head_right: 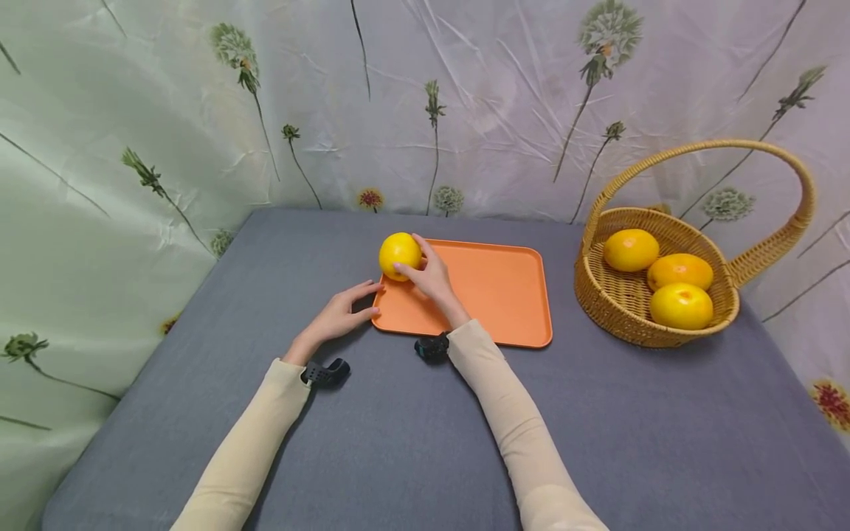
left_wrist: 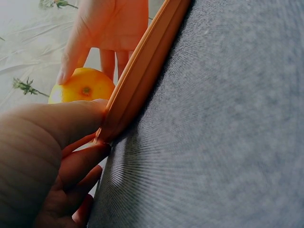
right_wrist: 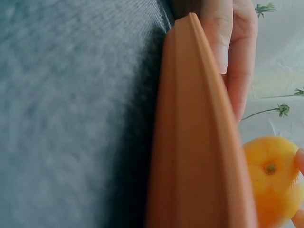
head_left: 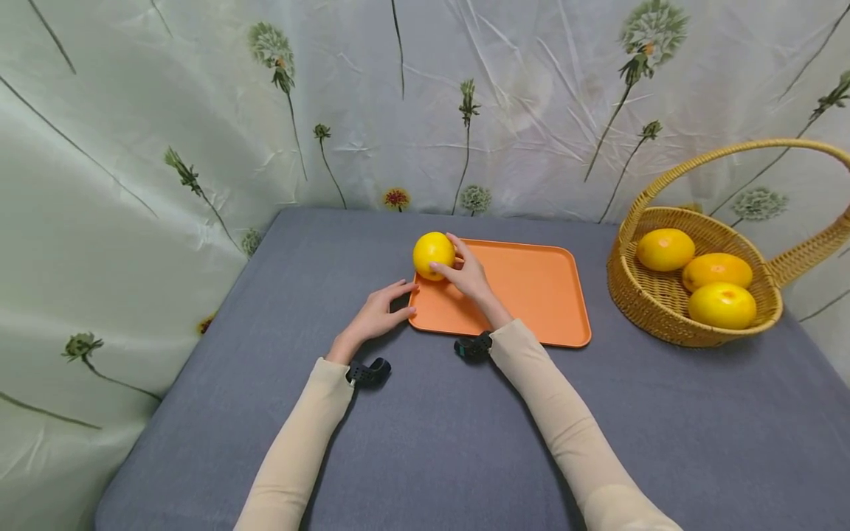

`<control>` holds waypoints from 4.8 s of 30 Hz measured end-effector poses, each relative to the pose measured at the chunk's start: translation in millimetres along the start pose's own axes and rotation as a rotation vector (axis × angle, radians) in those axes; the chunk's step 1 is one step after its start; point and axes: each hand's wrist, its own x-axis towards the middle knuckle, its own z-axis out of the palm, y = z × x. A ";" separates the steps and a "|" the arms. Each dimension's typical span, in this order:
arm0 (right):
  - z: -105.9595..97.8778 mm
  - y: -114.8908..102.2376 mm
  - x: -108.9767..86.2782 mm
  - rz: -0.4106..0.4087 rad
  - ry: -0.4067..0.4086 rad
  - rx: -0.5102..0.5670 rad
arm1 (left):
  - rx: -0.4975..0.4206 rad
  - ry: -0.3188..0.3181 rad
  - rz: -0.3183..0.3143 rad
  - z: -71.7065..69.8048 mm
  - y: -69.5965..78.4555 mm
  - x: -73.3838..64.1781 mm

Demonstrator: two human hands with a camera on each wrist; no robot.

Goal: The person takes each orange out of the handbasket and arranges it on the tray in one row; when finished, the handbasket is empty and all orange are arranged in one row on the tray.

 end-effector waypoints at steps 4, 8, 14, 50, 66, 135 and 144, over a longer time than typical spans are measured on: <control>-3.2 2.0 1.5 0.010 -0.008 0.018 | -0.003 0.001 0.014 -0.3 0.1 1.5; -5.7 2.5 1.5 0.012 -0.025 0.026 | -0.010 0.001 0.013 -0.4 0.4 1.7; -9.9 2.8 -0.9 -0.001 -0.043 0.040 | -0.014 0.002 0.004 0.6 -0.6 0.6; -90.3 3.8 -54.8 -0.098 -0.055 0.016 | -0.013 0.009 0.014 0.5 -0.6 0.5; -131.4 2.7 -89.1 -0.137 -0.011 -0.041 | -0.007 0.006 0.021 2.6 0.0 -0.6; -300.8 47.8 -166.0 0.039 0.475 -0.239 | -0.019 0.005 -0.006 1.1 1.9 0.7; -340.0 110.3 -146.1 0.166 0.542 -0.331 | -0.018 0.008 -0.012 1.3 1.3 0.9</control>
